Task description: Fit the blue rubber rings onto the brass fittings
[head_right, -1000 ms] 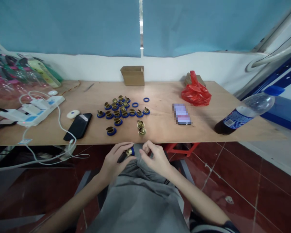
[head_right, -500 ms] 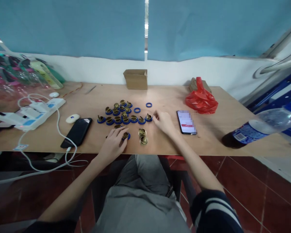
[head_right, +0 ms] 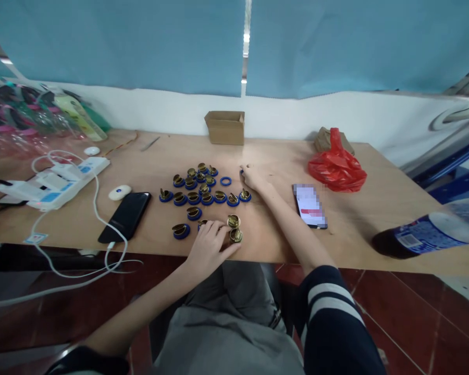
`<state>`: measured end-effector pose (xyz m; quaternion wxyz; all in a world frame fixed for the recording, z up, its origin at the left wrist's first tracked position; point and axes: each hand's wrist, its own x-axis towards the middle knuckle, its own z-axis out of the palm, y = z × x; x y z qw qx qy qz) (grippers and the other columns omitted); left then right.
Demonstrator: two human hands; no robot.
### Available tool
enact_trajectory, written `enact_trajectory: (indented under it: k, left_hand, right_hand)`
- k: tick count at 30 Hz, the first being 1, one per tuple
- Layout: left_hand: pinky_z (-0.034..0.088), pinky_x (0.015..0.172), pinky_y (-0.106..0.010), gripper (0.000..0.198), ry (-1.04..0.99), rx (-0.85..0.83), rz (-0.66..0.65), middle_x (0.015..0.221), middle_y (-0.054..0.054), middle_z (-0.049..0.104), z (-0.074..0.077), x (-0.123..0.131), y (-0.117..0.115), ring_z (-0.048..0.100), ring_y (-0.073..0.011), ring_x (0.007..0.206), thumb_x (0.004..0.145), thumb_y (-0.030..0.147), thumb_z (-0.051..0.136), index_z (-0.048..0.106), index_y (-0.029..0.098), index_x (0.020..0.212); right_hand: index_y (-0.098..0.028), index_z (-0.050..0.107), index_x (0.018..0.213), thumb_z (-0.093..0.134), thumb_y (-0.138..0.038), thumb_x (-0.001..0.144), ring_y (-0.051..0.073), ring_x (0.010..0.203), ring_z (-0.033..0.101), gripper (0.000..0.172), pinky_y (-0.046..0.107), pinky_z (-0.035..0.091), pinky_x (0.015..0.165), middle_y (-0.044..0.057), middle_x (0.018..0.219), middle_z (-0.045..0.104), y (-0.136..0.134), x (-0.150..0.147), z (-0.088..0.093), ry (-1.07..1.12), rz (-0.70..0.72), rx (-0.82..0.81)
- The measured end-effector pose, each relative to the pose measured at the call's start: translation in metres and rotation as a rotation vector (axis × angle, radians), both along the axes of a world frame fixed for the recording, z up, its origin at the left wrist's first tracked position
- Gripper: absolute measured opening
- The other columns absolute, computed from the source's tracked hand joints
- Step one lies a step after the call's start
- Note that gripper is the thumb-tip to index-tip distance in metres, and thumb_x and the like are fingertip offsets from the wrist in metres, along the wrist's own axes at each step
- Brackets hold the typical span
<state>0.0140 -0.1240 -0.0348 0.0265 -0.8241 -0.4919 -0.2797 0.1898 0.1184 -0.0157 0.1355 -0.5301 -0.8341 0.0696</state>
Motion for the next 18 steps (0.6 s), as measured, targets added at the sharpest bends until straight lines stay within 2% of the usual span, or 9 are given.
enact_trajectory:
  k: [2,5,7,9,11,14,16,18]
  left_hand:
    - [0.049,0.080,-0.044,0.027,-0.003,-0.003,0.012,0.097,-0.012,0.067,0.000,0.002,0.000,0.059,-0.0302,0.093,0.086,0.036,0.075,0.065,0.014,0.098]
    - [0.050,0.079,-0.044,0.019,-0.034,-0.005,0.009,0.094,-0.011,0.068,0.003,0.003,0.000,0.060,-0.0301,0.091,0.085,0.029,0.075,0.065,0.015,0.094]
    - [0.051,0.078,-0.042,0.015,-0.081,-0.021,-0.013,0.090,-0.009,0.068,0.007,0.000,0.002,0.063,-0.0287,0.088,0.084,0.024,0.074,0.063,0.016,0.090]
    - [0.053,0.077,-0.039,0.012,-0.163,-0.041,-0.039,0.086,-0.006,0.069,0.013,-0.007,0.007,0.066,-0.0257,0.084,0.084,0.020,0.071,0.061,0.017,0.089]
    - [0.055,0.074,-0.033,0.013,-0.281,-0.041,-0.055,0.087,-0.005,0.071,0.024,-0.015,0.018,0.069,-0.0219,0.082,0.085,0.019,0.069,0.060,0.018,0.094]
    - [0.057,0.073,-0.028,0.021,-0.479,-0.084,-0.065,0.093,-0.003,0.075,0.045,-0.025,0.042,0.074,-0.0181,0.081,0.084,0.022,0.072,0.059,0.020,0.101]
    - [0.060,0.074,-0.027,0.025,-0.619,-0.164,-0.134,0.095,-0.003,0.077,0.058,-0.027,0.061,0.077,-0.0186,0.085,0.083,0.023,0.074,0.059,0.020,0.103]
    - [0.062,0.078,-0.028,0.027,-0.732,-0.228,-0.206,0.100,-0.005,0.078,0.067,-0.026,0.080,0.077,-0.0193,0.090,0.083,0.023,0.073,0.061,0.019,0.107]
  right_hand:
    - [-0.010,0.054,0.141,0.044,-0.012,0.098,0.029,0.112,0.060,0.045,0.039,0.046,0.100,0.022,0.130,0.061,-0.006,0.001,0.001,0.011,0.024,0.018]
    - [-0.013,0.050,0.143,0.040,-0.007,0.095,0.026,0.112,0.058,0.050,0.039,0.047,0.099,0.020,0.130,0.057,-0.020,0.004,0.010,0.080,0.047,0.062]
    - [-0.016,0.053,0.138,0.040,-0.011,0.097,0.026,0.105,0.060,0.043,0.042,0.050,0.096,0.017,0.124,0.058,-0.033,0.006,0.020,0.260,0.108,0.124]
    - [-0.020,0.054,0.132,0.043,-0.023,0.102,0.024,0.099,0.062,0.033,0.043,0.051,0.095,0.013,0.116,0.061,-0.051,0.008,0.032,0.451,0.198,0.170]
    - [-0.022,0.054,0.128,0.045,-0.034,0.104,0.023,0.100,0.063,0.029,0.043,0.052,0.094,0.009,0.107,0.064,-0.074,0.008,0.044,0.640,0.231,0.184]
    - [-0.024,0.056,0.114,0.054,-0.043,0.101,0.020,0.101,0.066,0.022,0.040,0.055,0.093,0.007,0.109,0.065,-0.110,0.003,0.059,0.927,0.249,0.154]
    - [-0.025,0.055,0.100,0.063,-0.044,0.096,0.020,0.100,0.068,0.021,0.039,0.057,0.091,0.005,0.105,0.067,-0.130,-0.002,0.064,1.015,0.250,0.111]
    - [-0.024,0.055,0.097,0.065,-0.043,0.095,0.021,0.101,0.070,0.021,0.040,0.058,0.090,0.006,0.109,0.070,-0.142,-0.007,0.063,1.033,0.263,0.088]
